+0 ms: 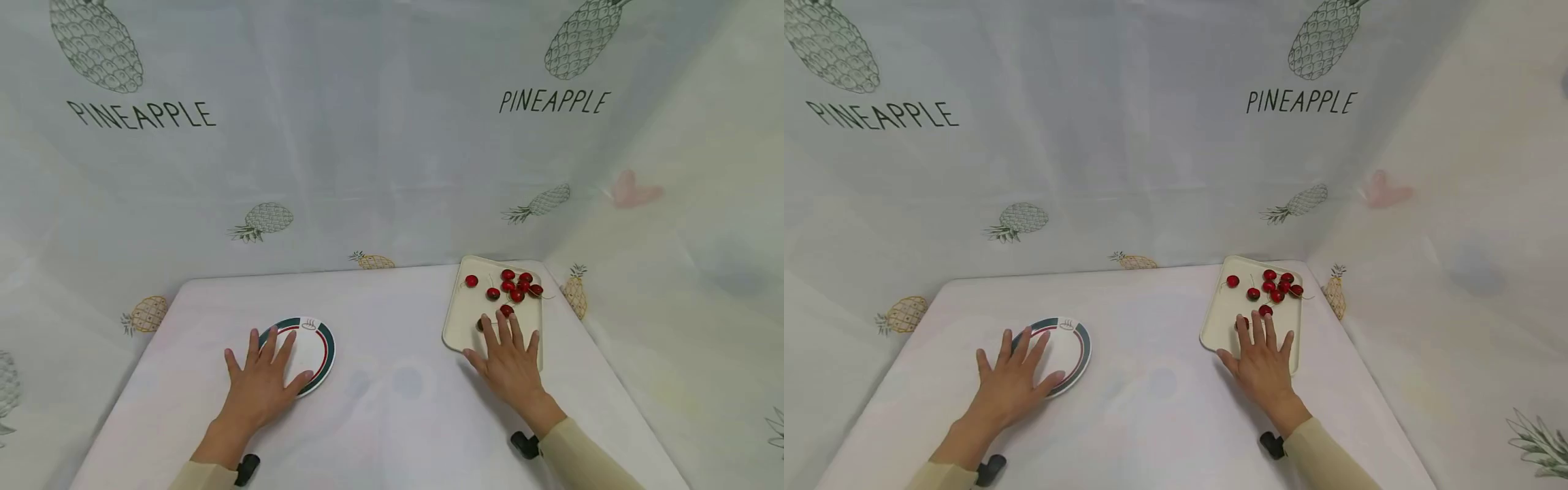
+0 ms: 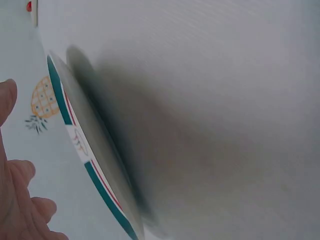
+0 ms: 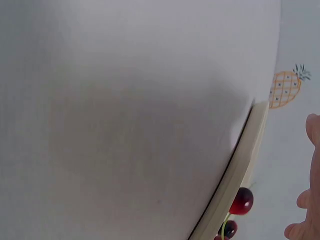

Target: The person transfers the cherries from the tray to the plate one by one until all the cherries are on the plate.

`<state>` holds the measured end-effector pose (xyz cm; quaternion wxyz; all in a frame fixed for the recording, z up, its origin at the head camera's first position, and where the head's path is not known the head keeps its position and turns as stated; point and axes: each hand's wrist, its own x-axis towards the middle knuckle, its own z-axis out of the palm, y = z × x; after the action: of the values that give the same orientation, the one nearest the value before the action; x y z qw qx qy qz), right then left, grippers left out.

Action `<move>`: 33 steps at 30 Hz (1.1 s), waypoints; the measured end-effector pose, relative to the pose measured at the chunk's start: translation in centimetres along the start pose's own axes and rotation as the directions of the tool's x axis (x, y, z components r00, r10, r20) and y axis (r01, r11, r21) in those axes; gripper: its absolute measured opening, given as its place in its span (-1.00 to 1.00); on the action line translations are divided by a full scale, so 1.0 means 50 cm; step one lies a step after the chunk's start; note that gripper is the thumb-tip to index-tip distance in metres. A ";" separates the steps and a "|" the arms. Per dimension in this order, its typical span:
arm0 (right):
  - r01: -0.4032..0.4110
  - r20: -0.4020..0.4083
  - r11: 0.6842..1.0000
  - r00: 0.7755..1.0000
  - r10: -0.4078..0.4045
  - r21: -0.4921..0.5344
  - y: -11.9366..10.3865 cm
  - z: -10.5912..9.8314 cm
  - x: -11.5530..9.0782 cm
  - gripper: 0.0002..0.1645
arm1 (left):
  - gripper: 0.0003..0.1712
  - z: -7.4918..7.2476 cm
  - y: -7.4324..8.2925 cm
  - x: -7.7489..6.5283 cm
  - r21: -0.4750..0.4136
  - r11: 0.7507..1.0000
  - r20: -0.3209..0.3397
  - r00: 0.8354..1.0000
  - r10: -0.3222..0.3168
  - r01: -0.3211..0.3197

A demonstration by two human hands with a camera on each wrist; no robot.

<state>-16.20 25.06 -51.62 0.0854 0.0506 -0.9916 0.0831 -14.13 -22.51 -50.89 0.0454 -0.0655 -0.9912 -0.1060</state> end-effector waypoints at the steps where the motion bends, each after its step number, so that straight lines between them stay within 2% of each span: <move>1: -0.003 0.003 1.000 1.000 0.003 -0.007 0.001 -0.001 0.002 0.04 | 0.05 0.002 0.005 0.002 -0.003 1.000 -0.004 1.000 0.009 -0.009; 10: -0.042 0.018 0.999 0.999 0.042 -0.024 0.019 -0.006 0.003 0.08 | -0.01 0.018 0.064 0.035 0.000 0.996 -0.022 0.996 0.086 -0.086; 17: -0.069 0.028 0.997 0.997 0.070 -0.015 0.040 -0.011 -0.004 0.07 | -0.05 0.047 0.130 0.067 0.051 0.989 0.039 0.990 0.137 -0.139; 22: -0.100 0.041 0.995 0.994 0.101 -0.028 0.061 -0.019 -0.005 0.07 | -0.08 0.069 0.191 0.090 0.036 0.981 0.076 0.979 0.188 -0.191; 28: -0.132 0.049 0.990 0.990 0.134 -0.044 0.101 -0.025 -0.001 0.06 | -0.12 0.080 0.279 0.120 0.029 0.958 0.102 0.955 0.280 -0.284; 33: -0.158 0.088 0.986 0.983 0.161 -0.046 0.145 -0.020 0.003 0.10 | -0.16 0.094 0.347 0.147 0.041 0.943 0.131 0.937 0.323 -0.330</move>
<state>-17.01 32.33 -51.74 0.0338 -0.0268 -0.9968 0.0680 -19.31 -3.82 -51.16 0.0032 -0.2340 -0.9703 -0.0618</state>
